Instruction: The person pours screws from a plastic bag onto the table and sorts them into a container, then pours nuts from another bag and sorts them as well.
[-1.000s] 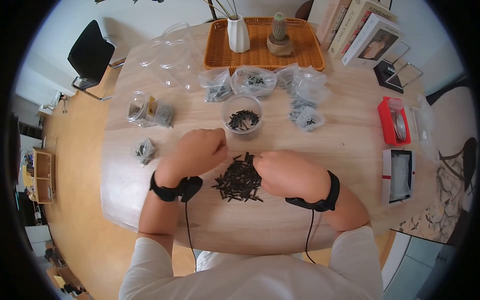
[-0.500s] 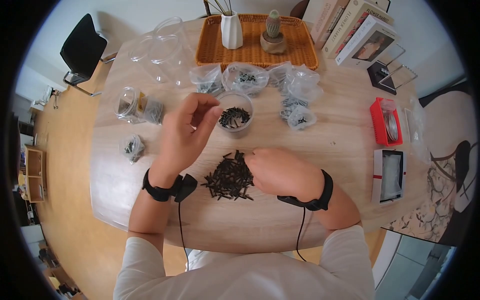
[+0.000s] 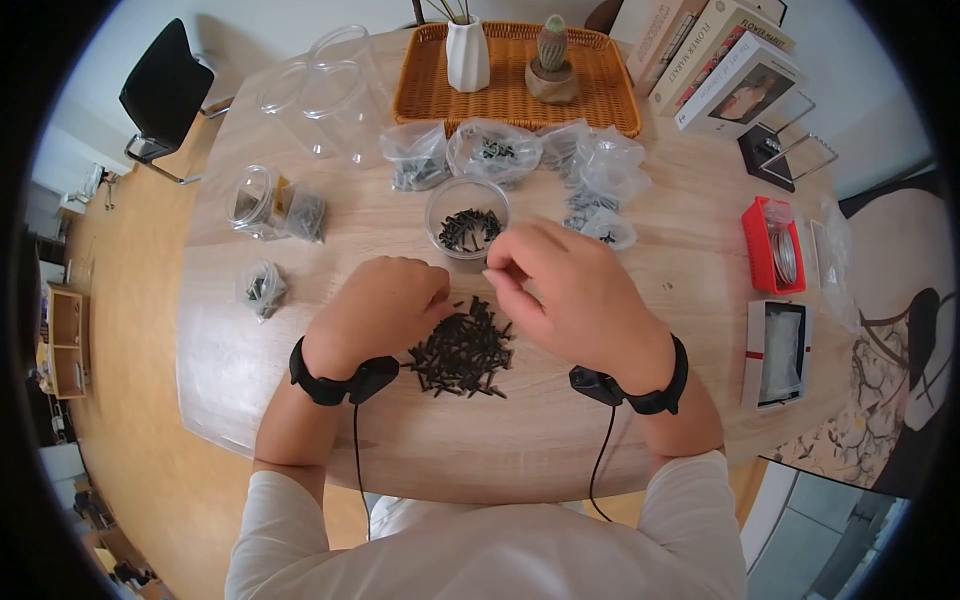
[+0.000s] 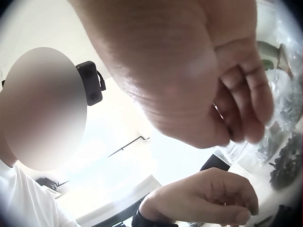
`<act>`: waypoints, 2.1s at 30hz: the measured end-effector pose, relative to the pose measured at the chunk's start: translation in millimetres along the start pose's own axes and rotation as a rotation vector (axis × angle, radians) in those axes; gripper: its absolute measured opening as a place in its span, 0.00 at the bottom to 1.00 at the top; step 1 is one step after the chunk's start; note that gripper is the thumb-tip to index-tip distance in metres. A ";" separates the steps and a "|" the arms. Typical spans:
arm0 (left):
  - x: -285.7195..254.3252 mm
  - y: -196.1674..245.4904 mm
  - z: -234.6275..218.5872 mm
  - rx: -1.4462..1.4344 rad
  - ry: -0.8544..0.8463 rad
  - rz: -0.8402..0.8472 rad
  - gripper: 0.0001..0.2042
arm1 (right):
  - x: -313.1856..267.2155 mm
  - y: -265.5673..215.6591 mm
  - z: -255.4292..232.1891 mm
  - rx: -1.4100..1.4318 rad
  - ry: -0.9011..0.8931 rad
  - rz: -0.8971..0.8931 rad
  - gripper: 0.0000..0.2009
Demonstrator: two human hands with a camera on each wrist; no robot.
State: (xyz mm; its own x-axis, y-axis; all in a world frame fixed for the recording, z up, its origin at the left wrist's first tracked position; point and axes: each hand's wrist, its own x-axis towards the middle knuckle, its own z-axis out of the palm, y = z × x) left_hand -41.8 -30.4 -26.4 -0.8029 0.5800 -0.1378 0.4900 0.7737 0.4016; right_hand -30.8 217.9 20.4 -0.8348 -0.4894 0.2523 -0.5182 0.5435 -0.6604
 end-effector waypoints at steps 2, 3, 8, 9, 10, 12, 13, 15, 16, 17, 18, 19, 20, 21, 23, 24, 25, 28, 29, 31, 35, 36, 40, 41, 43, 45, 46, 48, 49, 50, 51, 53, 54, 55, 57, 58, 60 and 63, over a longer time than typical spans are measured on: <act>0.9 0.5 5.3 0.008 0.003 0.000 0.12 | 1.5 3.4 5.4 0.047 0.244 -0.110 0.09; 1.1 0.8 7.5 0.018 0.006 0.000 0.12 | 3.1 6.4 9.4 0.046 0.244 -0.109 0.09; 3.2 3.2 17.0 0.025 0.034 -0.009 0.14 | 12.8 9.3 17.0 -0.063 0.413 -0.190 0.13; 3.5 2.9 18.0 0.034 0.025 -0.015 0.14 | 11.0 6.8 15.5 -0.063 0.412 -0.190 0.13; 3.7 1.9 18.8 0.033 0.025 -0.017 0.14 | 7.3 2.6 12.9 0.004 0.368 -0.135 0.13; 3.6 -0.5 20.4 0.051 0.035 0.017 0.14 | 3.1 -1.3 6.4 0.071 0.322 -0.079 0.13; 3.3 -1.2 21.0 0.051 0.035 0.016 0.14 | 1.2 -1.4 2.0 0.024 0.171 -0.064 0.10; 3.1 -2.3 22.1 0.053 0.054 0.043 0.13 | -2.6 1.2 -0.8 -0.025 0.022 -0.048 0.08; 3.3 -2.5 22.9 0.053 0.054 0.044 0.13 | -4.9 5.0 1.4 -0.065 -0.115 -0.090 0.07; 3.6 -2.8 23.8 0.058 0.055 0.048 0.13 | -7.2 9.0 4.0 -0.105 -0.251 -0.131 0.05; 3.6 -3.2 24.7 0.063 0.055 0.052 0.12 | -10.4 13.1 7.0 -0.105 -0.251 -0.131 0.05; 3.6 -4.0 26.2 0.064 0.055 0.052 0.12 | -14.1 17.3 10.7 -0.136 -0.363 -0.073 0.05; 3.7 -4.8 27.6 0.066 0.062 0.057 0.12 | -16.6 20.4 14.0 -0.168 -0.474 -0.015 0.06; 3.8 -5.2 28.1 0.068 0.070 0.063 0.12 | -17.5 22.1 16.7 -0.168 -0.474 -0.016 0.06; 4.2 -4.9 27.3 0.073 0.065 0.063 0.12 | -18.3 24.1 21.6 -0.220 -0.513 0.000 0.07; 4.2 -4.5 26.7 0.076 0.060 0.063 0.12 | -18.8 25.3 23.2 -0.220 -0.513 0.000 0.07; 3.7 -4.6 25.6 0.076 0.060 0.063 0.12 | -19.2 26.2 24.6 -0.234 -0.515 0.000 0.08; 0.9 -5.8 16.9 0.105 0.088 0.080 0.11 | -19.8 26.9 29.5 -0.267 -0.510 -0.010 0.08; 0.0 -5.5 11.2 0.095 0.085 0.044 0.10 | -19.9 27.0 30.9 -0.284 -0.504 -0.019 0.09; -1.8 -1.7 -2.1 0.085 0.081 0.008 0.10 | -20.3 27.9 32.5 -0.284 -0.504 -0.020 0.08; -1.5 13.7 -30.6 -0.184 0.392 0.043 0.07 | -19.1 27.8 34.7 -0.289 -0.519 -0.015 0.07; 0.0 16.3 -32.2 -0.257 0.500 0.070 0.07 | -18.6 27.2 34.7 -0.289 -0.519 -0.015 0.07; 4.0 18.8 -30.3 -0.295 0.553 0.083 0.07 | -16.7 22.4 33.6 -0.286 -0.515 -0.032 0.05; 6.0 19.3 -28.0 -0.318 0.592 0.076 0.07 | -16.2 21.6 33.4 -0.281 -0.507 -0.037 0.04; 11.1 17.8 -21.5 -0.341 0.631 0.068 0.07 | -17.3 24.8 35.6 -0.292 -0.516 -0.040 0.05; 16.2 15.2 -16.9 -0.304 0.706 0.106 0.08 | -17.3 25.5 36.5 -0.301 -0.528 -0.042 0.06; 15.1 15.3 -16.2 -0.304 0.706 0.105 0.08 | -17.0 25.0 36.3 -0.295 -0.535 -0.040 0.06; 12.4 19.7 -21.7 -0.389 0.672 0.002 0.08 | -16.6 25.6 36.3 -0.290 -0.540 -0.039 0.06; 9.8 20.3 -28.3 -0.388 0.670 0.003 0.08 | -17.0 26.7 37.0 -0.296 -0.529 -0.057 0.05; 4.8 19.7 -37.9 -0.393 0.618 -0.008 0.08 | -18.5 27.5 37.7 -0.299 -0.518 -0.072 0.05; 0.6 17.0 -42.9 -0.398 0.565 -0.020 0.07 | -19.3 27.5 38.0 -0.296 -0.517 -0.068 0.05; -7.6 6.7 -45.3 -0.379 0.425 0.009 0.07 | -18.5 26.5 38.0 -0.308 -0.485 -0.092 0.05; -10.4 2.8 -46.4 -0.357 0.290 0.036 0.06 | -19.2 27.1 38.5 -0.309 -0.484 -0.092 0.05; -11.4 -0.7 -45.1 -0.357 0.291 0.036 0.06 | -20.2 28.3 39.7 -0.301 -0.467 -0.101 0.05; -11.9 -8.8 -35.1 -0.151 -0.042 0.048 0.06 | -20.8 28.1 40.3 -0.290 -0.454 -0.112 0.06; -11.4 -12.3 -25.3 -0.152 -0.041 0.045 0.06 | -20.3 26.8 39.7 -0.281 -0.453 -0.105 0.06; -7.7 -14.3 -9.9 -0.108 -0.046 0.073 0.08 | -18.5 24.1 37.7 -0.271 -0.451 -0.099 0.06; -4.1 -13.5 -1.9 -0.090 -0.091 0.066 0.08 | -17.7 21.1 35.2 -0.225 -0.397 -0.122 0.06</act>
State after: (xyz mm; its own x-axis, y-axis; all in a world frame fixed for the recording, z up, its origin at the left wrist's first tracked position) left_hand -45.7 -43.8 -29.6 -0.7339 0.6528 -0.1879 0.5053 0.7095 0.4912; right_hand -20.4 214.0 -22.9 -0.6520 -0.7582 -0.0006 -0.6724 0.5786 -0.4617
